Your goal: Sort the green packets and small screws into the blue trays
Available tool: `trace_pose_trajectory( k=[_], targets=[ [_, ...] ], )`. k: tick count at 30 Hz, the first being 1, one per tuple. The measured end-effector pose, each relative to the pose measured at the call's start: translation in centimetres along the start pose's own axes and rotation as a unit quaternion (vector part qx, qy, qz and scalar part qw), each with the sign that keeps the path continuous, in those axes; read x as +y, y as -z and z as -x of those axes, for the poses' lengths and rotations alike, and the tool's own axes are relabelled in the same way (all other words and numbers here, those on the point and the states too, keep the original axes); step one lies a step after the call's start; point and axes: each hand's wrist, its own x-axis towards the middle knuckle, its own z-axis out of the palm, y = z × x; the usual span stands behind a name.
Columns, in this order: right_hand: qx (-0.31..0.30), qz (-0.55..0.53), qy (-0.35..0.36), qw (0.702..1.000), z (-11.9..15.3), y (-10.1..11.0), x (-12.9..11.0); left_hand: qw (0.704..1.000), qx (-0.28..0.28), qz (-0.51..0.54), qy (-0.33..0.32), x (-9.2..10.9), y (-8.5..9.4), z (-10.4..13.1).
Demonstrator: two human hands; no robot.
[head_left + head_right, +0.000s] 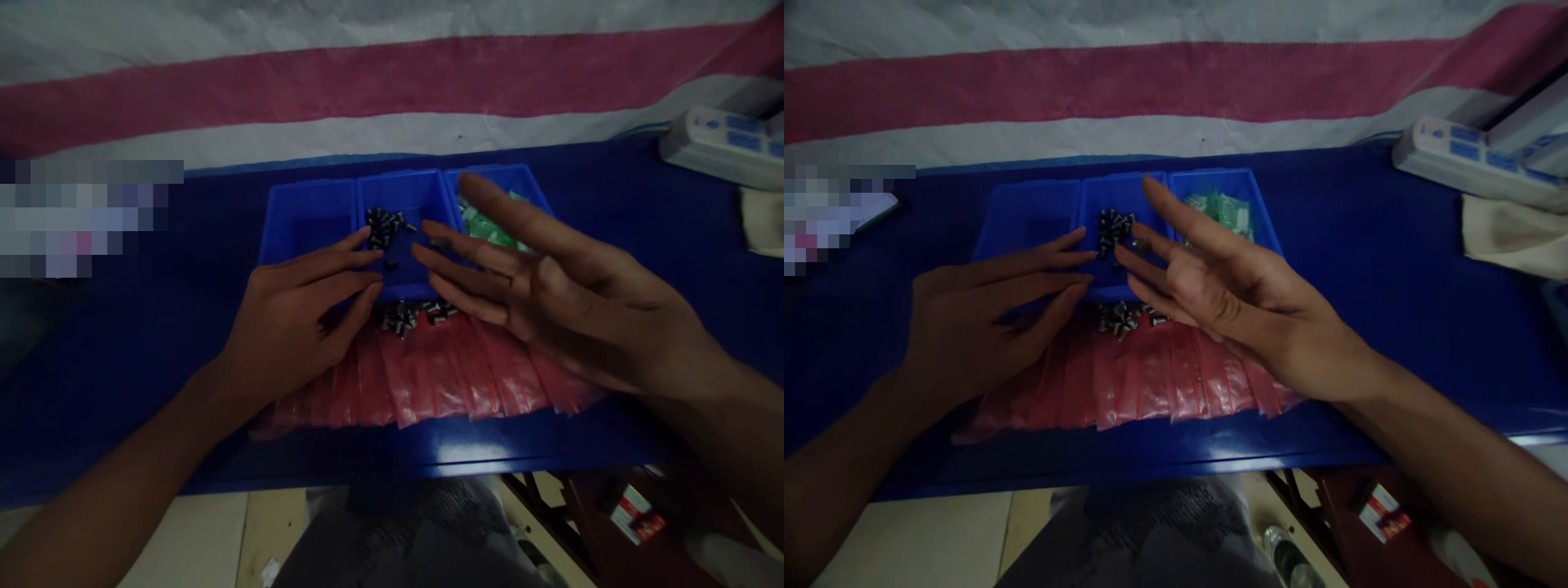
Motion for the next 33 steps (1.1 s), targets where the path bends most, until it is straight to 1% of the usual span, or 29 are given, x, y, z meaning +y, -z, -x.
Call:
trace_pose_trajectory(
  k=[2, 3, 4, 5, 6, 7, 8, 9, 10, 11, 12, 13, 15, 17, 20, 23, 25, 27, 30, 33],
  targets=[
    [0.013, 0.082, 0.03, 0.996, 0.2, 0.1, -0.1, 1.0, -0.003, 0.002, 0.005, 0.0, 0.0, 0.0],
    [0.027, 0.135, 0.057, 0.989, 0.3, 0.0, -0.1, 1.0, -0.004, 0.002, 0.006, 0.1, 0.1, 0.0],
    [0.036, 0.202, 0.097, 0.974, 0.3, 0.0, -0.1, 1.0, -0.002, 0.001, 0.005, 0.1, 0.1, 0.0],
    [0.039, 0.279, 0.151, 0.948, 0.2, 0.0, 0.0, 1.0, 0.001, 0.001, 0.004, 0.1, 0.1, 0.0],
    [0.031, 0.359, 0.207, 0.91, 0.2, -0.1, 0.2, 1.0, 0.002, 0.001, 0.004, 0.0, 0.1, 0.0],
    [0.013, 0.436, 0.254, 0.863, 0.1, -0.2, 0.4, 1.0, 0.005, 0.003, 0.002, 0.0, 0.0, 0.1],
    [-0.01, 0.504, 0.287, 0.815, 0.0, -0.4, 0.6, 1.0, 0.006, 0.006, 0.0, 0.0, 0.0, 0.1],
    [-0.031, 0.555, 0.307, 0.772, -0.2, -0.6, 0.9, 1.0, 0.011, 0.008, -0.001, -0.1, -0.1, 0.1],
    [-0.043, 0.591, 0.312, 0.743, -0.3, -0.8, 1.2, 1.0, 0.016, 0.01, -0.006, -0.1, -0.1, 0.1],
    [-0.05, 0.616, 0.304, 0.725, -0.4, -1.0, 1.5, 1.0, 0.021, 0.01, -0.009, -0.1, -0.2, 0.1],
    [-0.058, 0.633, 0.291, 0.715, -0.4, -1.2, 1.7, 1.0, 0.027, 0.01, -0.012, -0.2, -0.2, 0.1],
    [-0.061, 0.64, 0.284, 0.712, -0.5, -1.3, 1.9, 0.999, 0.031, 0.01, -0.014, -0.2, -0.3, 0.1],
    [-0.067, 0.635, 0.275, 0.719, -0.5, -1.5, 2.2, 1.0, 0.027, 0.009, -0.012, -0.2, -0.4, 0.2],
    [-0.065, 0.621, 0.272, 0.732, -0.5, -1.6, 2.4, 0.999, 0.03, 0.011, -0.014, -0.2, -0.4, 0.2],
    [-0.056, 0.59, 0.261, 0.762, -0.5, -1.6, 2.6, 0.999, 0.035, 0.013, -0.016, -0.2, -0.5, 0.1],
    [-0.019, 0.526, 0.249, 0.813, -0.5, -1.7, 2.1, 1.0, 0.017, 0.005, -0.009, -0.1, -0.4, 0.1],
    [0.028, 0.461, 0.235, 0.855, -0.4, -1.7, 1.6, 1.0, 0.025, 0.002, -0.019, -0.2, -0.3, 0.1],
    [0.074, 0.396, 0.208, 0.891, -0.4, -1.6, 0.9, 0.999, 0.03, 0.004, -0.026, -0.2, -0.3, 0.1],
    [0.122, 0.316, 0.164, 0.926, -0.5, -1.3, 0.4, 1.0, 0.019, 0.007, -0.013, -0.2, -0.3, 0.2],
    [0.138, 0.251, 0.129, 0.949, -0.8, -1.2, 0.4, 1.0, 0.014, 0.005, -0.008, -0.2, -0.2, 0.1]
  ],
)
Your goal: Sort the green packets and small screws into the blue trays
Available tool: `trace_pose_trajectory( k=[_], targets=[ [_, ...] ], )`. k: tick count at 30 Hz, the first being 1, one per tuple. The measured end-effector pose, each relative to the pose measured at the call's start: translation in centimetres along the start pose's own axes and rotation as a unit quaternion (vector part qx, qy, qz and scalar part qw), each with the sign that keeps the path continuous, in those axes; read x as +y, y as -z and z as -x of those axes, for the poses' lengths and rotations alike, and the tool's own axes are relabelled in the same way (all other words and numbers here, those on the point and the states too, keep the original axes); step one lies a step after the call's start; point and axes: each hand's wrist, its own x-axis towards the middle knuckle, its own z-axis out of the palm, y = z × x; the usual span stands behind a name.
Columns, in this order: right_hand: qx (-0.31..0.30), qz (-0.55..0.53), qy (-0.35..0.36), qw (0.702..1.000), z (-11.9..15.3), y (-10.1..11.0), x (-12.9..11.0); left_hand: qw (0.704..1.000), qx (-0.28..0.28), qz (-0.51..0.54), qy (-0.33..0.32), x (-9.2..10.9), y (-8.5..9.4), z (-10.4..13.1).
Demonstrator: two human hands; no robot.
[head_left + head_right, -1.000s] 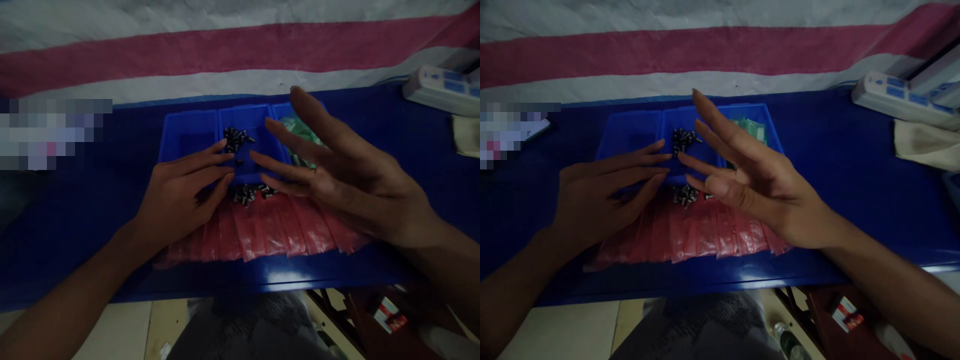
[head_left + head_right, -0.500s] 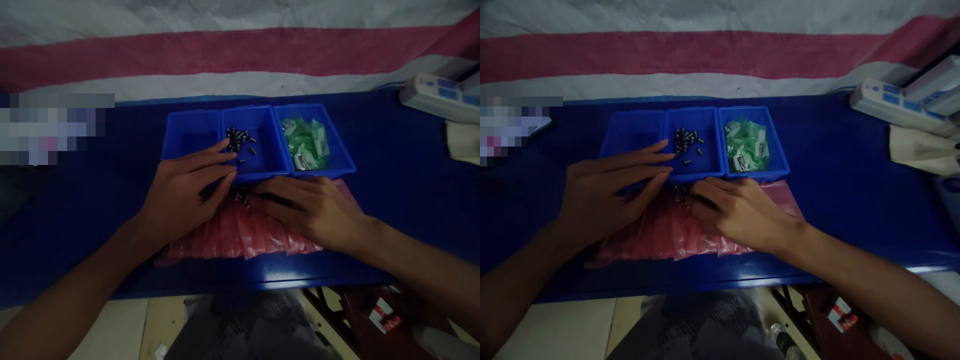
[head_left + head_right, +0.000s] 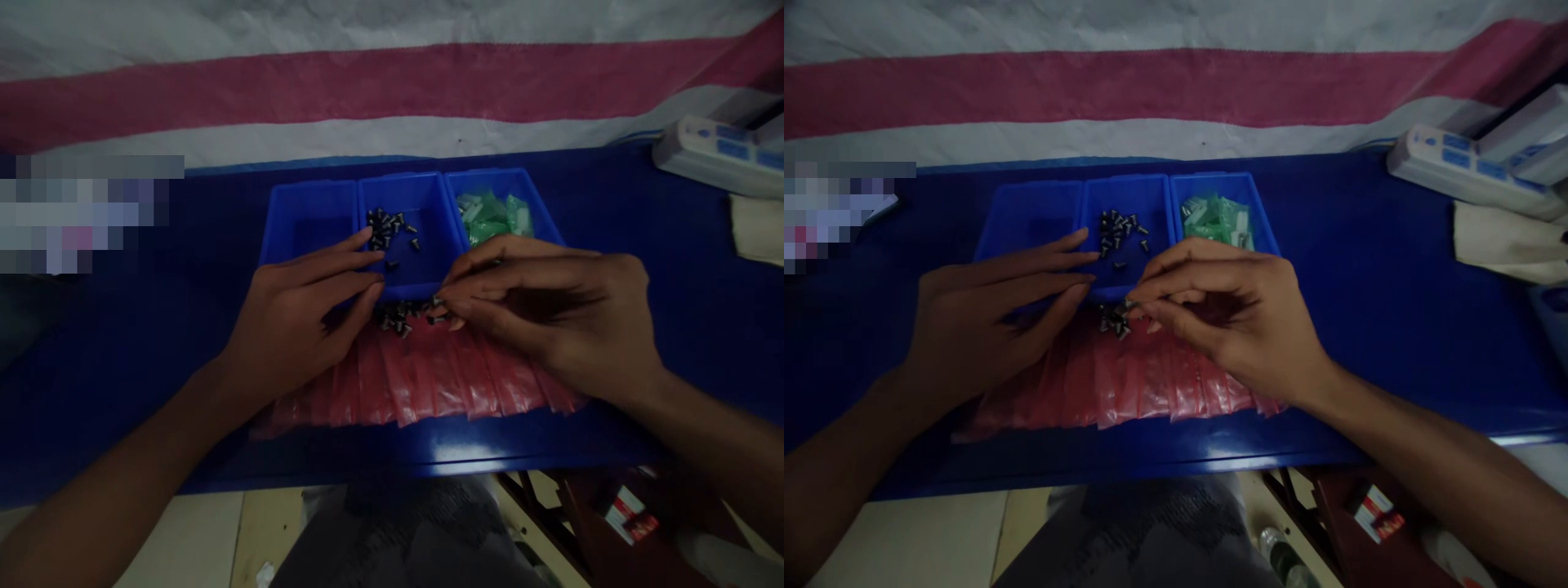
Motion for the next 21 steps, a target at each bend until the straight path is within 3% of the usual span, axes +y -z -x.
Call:
trace_pose_trajectory(
  k=[4, 7, 10, 13, 17, 19, 21],
  targets=[
    [0.023, -0.066, -0.034, 0.997, 0.07, -0.25, -0.03, 1.0, -0.009, 0.001, 0.007, 0.07, 0.13, -0.11],
    [0.054, -0.023, -0.033, 0.998, 0.33, -0.28, -0.39, 1.0, -0.007, 0.005, 0.004, 0.06, 0.16, -0.18],
    [0.047, 0.002, -0.012, 0.999, 0.53, -0.17, -0.63, 1.0, -0.002, 0.003, -0.005, -0.01, 0.14, -0.2],
    [-0.009, -0.106, -0.045, 0.993, 0.48, -0.05, -0.5, 1.0, 0.001, -0.001, -0.012, -0.05, 0.12, -0.17],
    [-0.114, -0.234, -0.147, 0.954, 0.15, 0.01, -0.17, 1.0, -0.007, 0.001, 0.006, 0.0, 0.13, -0.04],
    [-0.092, -0.235, -0.163, 0.954, 0.06, 0.12, -0.19, 1.0, -0.01, 0.004, 0.012, 0.05, 0.15, 0.0],
    [-0.032, -0.219, -0.14, 0.965, 0.09, 0.4, -0.31, 1.0, -0.008, 0.001, 0.011, 0.1, 0.17, 0.0]
  ],
)
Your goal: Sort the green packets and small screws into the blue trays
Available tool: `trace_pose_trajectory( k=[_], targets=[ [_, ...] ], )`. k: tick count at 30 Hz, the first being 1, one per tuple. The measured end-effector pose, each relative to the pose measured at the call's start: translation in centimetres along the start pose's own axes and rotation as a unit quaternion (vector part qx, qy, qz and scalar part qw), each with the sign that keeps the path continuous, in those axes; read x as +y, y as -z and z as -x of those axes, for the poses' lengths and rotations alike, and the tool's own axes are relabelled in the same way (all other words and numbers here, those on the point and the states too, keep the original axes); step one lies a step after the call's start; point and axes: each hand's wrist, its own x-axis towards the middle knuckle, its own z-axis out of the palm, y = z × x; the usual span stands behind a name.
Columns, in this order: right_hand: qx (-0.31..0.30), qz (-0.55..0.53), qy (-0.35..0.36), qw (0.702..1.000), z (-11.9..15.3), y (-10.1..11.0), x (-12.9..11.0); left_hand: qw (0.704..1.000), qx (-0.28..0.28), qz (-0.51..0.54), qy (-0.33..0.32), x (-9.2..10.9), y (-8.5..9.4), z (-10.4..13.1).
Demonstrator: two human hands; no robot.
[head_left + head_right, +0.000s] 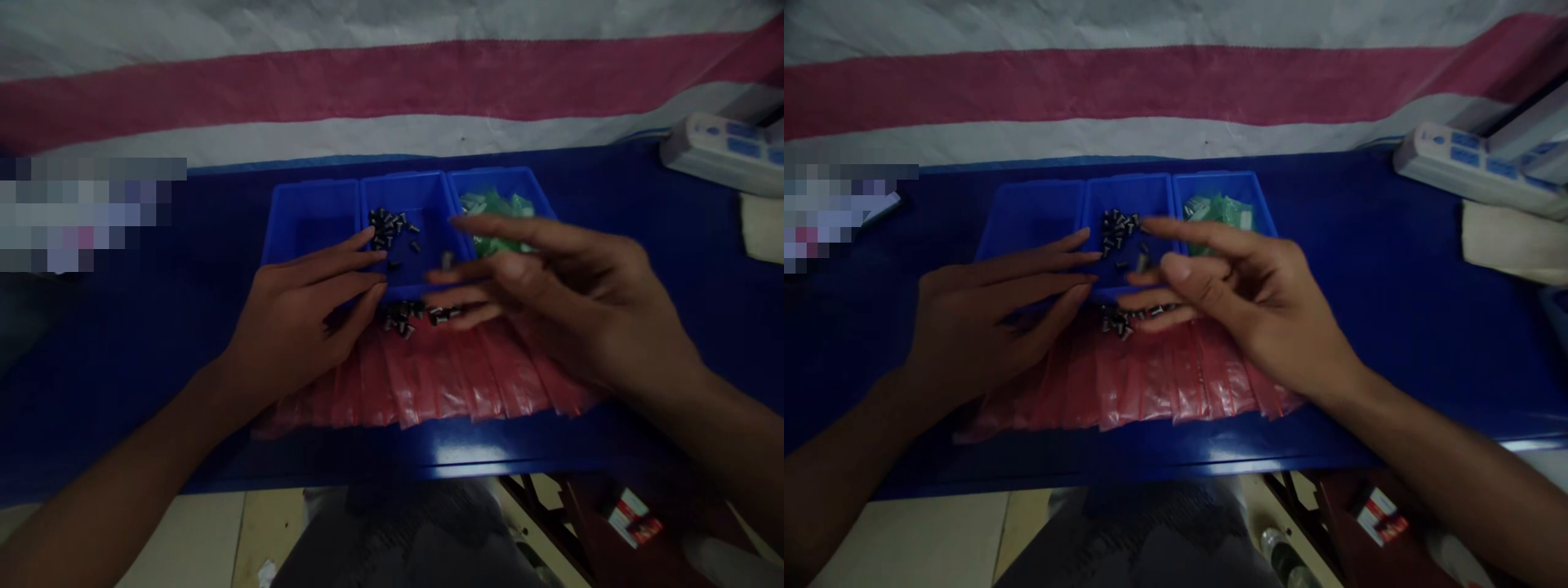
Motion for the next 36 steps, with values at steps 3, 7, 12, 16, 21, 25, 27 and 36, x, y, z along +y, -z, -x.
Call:
trace_pose_trajectory(
  k=[3, 7, 12, 16, 21, 25, 27, 36],
  targets=[
    [0.056, 0.153, 0.104, 0.981, 0.3, 0.7, -0.2, 1.0, 0.003, 0.004, 0.0, 0.0, 0.0, -0.1],
    [-0.125, 0.52, 0.319, 0.783, 0.5, 1.4, 0.6, 1.0, -0.001, 0.008, -0.002, 0.0, 0.0, -0.1],
    [-0.185, 0.646, 0.352, 0.652, 0.5, 1.1, 1.2, 1.0, 0.0, -0.001, -0.003, 0.1, -0.1, 0.0],
    [-0.189, 0.602, 0.367, 0.684, 0.4, 1.3, 0.9, 1.0, 0.008, 0.006, -0.01, 0.0, -0.2, -0.1],
    [-0.126, 0.51, 0.366, 0.768, 0.7, 1.5, 1.9, 1.0, 0.016, 0.014, -0.018, -0.1, -0.2, -0.1],
    [-0.115, 0.469, 0.352, 0.802, 1.0, 0.9, 1.8, 1.0, 0.014, 0.019, -0.011, 0.0, -0.2, -0.1],
    [-0.105, 0.453, 0.318, 0.826, 1.1, 0.5, 1.3, 1.0, 0.009, 0.017, -0.009, 0.1, -0.2, -0.1],
    [-0.157, 0.242, 0.094, 0.953, 0.6, 0.4, 0.4, 1.0, 0.005, 0.008, -0.008, 0.1, -0.1, 0.0]
  ],
)
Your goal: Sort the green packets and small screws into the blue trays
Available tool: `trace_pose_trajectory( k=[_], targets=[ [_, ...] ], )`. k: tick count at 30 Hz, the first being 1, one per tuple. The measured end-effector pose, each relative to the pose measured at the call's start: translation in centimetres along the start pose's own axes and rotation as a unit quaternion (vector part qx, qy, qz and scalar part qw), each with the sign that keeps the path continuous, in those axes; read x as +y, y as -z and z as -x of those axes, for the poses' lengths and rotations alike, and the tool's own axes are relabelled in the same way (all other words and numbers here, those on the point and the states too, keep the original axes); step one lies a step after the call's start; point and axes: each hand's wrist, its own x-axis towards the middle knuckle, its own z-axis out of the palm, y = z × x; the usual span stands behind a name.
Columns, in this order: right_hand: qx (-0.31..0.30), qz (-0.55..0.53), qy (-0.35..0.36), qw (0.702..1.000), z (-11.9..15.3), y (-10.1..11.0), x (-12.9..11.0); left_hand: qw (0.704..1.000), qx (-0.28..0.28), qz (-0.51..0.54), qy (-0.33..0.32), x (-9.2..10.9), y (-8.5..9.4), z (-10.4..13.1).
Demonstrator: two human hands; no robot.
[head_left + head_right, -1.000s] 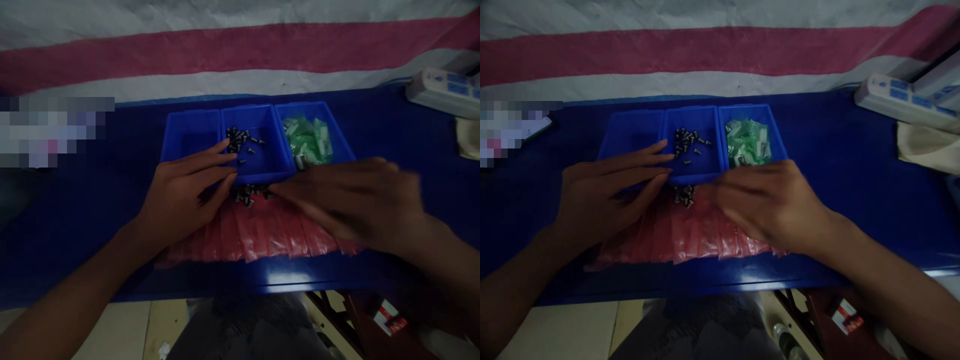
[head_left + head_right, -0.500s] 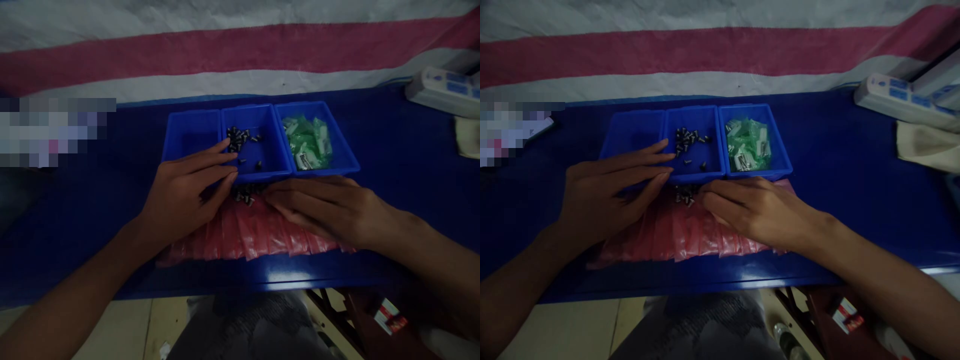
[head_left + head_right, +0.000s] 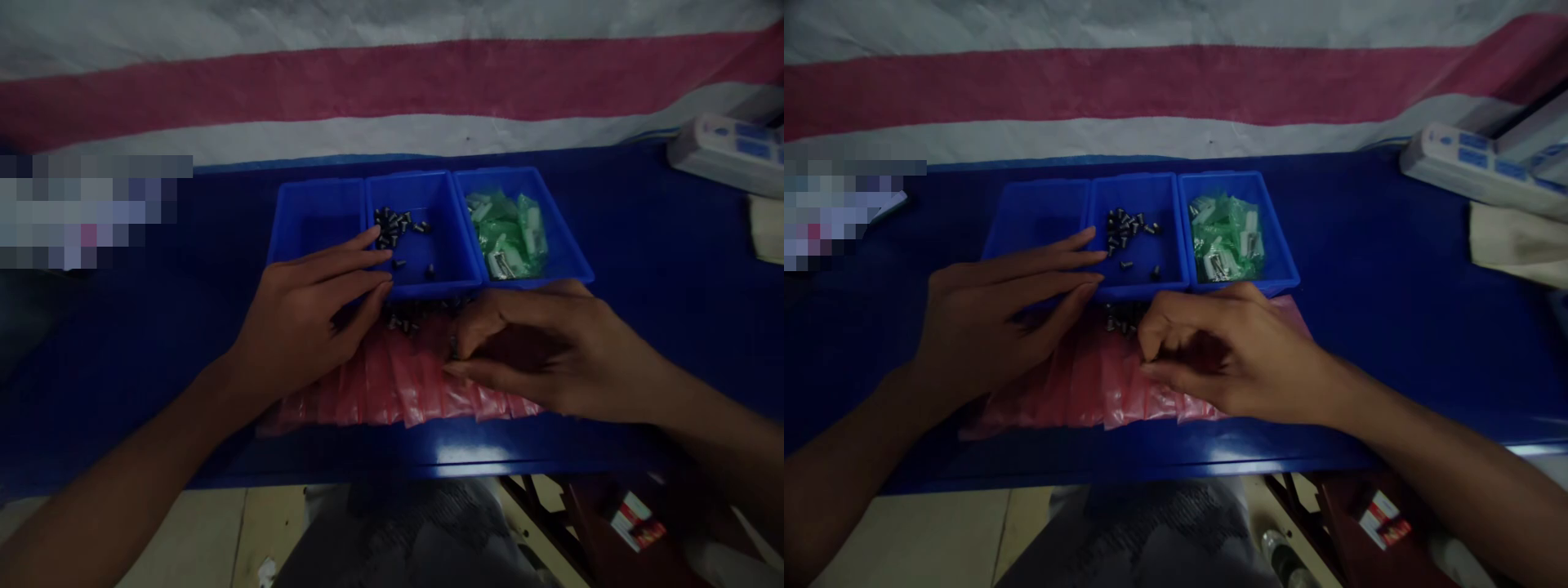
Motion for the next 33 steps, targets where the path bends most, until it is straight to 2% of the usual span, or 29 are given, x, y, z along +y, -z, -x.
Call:
trace_pose_trajectory(
  k=[3, 5, 9, 11, 13, 15, 17, 19, 24, 26, 30, 33],
  targets=[
    [-0.012, -0.094, -0.063, 0.993, -0.2, -0.1, 0.0, 1.0, 0.002, -0.002, 0.0, 0.0, -0.1, 0.0],
    [0.002, -0.141, -0.091, 0.986, -0.4, -0.3, -0.1, 1.0, 0.005, -0.006, -0.003, 0.0, -0.1, 0.0],
    [0.121, -0.17, -0.062, 0.976, -0.4, -0.3, -0.2, 1.0, 0.002, -0.008, -0.005, -0.1, -0.2, 0.0],
    [0.172, -0.098, -0.019, 0.98, -0.3, 0.0, -0.2, 1.0, 0.005, -0.006, -0.005, -0.1, -0.2, 0.0],
    [0.176, 0.081, 0.049, 0.98, -0.1, 0.6, -0.1, 1.0, 0.004, -0.006, -0.003, -0.1, -0.2, 0.0],
    [0.118, 0.277, 0.144, 0.943, -0.1, 1.1, 0.2, 1.0, 0.003, -0.006, -0.001, -0.1, -0.2, 0.0],
    [0.062, 0.39, 0.199, 0.897, -0.2, 1.1, 0.7, 1.0, 0.004, -0.005, 0.001, -0.1, -0.2, 0.0],
    [0.048, 0.421, 0.194, 0.885, -0.3, 0.9, 1.1, 1.0, 0.006, -0.006, 0.003, 0.0, -0.2, 0.0],
    [0.049, 0.411, 0.118, 0.903, -0.4, 0.1, 1.5, 1.0, 0.003, -0.006, -0.002, -0.1, -0.2, 0.0],
    [0.034, 0.442, 0.138, 0.886, -0.5, 0.2, 1.3, 1.0, 0.003, -0.006, -0.004, -0.1, -0.2, 0.0],
    [0.009, 0.512, 0.239, 0.825, -0.4, 0.8, 1.1, 1.0, 0.002, -0.006, -0.004, -0.1, -0.1, 0.0],
    [0.007, 0.534, 0.261, 0.805, -0.4, 0.9, 0.8, 1.0, 0.003, -0.007, 0.0, -0.1, -0.1, 0.0]
  ],
)
